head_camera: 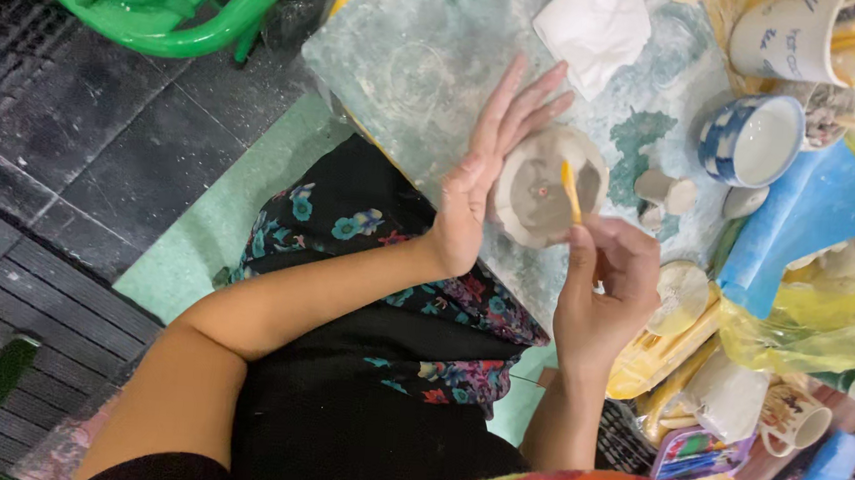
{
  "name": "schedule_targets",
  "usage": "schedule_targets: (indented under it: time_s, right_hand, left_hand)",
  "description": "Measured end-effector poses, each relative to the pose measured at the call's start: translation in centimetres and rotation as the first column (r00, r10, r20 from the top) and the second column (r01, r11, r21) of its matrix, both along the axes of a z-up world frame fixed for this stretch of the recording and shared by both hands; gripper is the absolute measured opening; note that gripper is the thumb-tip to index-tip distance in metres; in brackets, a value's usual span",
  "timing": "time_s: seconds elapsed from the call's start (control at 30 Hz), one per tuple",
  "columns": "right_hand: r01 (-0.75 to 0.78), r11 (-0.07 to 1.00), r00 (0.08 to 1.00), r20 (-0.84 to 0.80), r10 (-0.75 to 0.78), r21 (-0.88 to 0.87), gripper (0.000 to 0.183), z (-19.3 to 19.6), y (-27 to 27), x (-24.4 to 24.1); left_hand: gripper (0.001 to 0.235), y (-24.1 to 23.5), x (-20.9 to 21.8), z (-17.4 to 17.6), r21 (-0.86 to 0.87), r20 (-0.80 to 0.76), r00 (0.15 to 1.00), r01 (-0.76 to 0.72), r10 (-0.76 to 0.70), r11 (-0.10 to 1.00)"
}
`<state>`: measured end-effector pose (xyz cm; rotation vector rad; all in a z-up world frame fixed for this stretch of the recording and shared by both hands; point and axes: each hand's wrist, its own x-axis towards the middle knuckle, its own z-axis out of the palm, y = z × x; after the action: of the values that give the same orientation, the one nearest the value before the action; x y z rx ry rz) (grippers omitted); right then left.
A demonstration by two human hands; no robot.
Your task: The person shapes and details a small clay bowl using a wooden tool and their fingers. They smooth the interior and exterior walls, attach small clay pieces to the rim, and refine the edges with the tool.
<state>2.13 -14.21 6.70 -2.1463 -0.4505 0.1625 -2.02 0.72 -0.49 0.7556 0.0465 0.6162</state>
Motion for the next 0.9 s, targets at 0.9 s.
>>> schedule_targets:
  time_s: [0.9]
  right_hand:
    - [-0.179,0.809,0.727,0.479,0.492,-0.559,0.020,1.5,3.6,0.7]
  left_hand:
    - [0.073,0.0,0.2,-0.4,-0.167,0.103,0.994,0.040,-0.023,0.985]
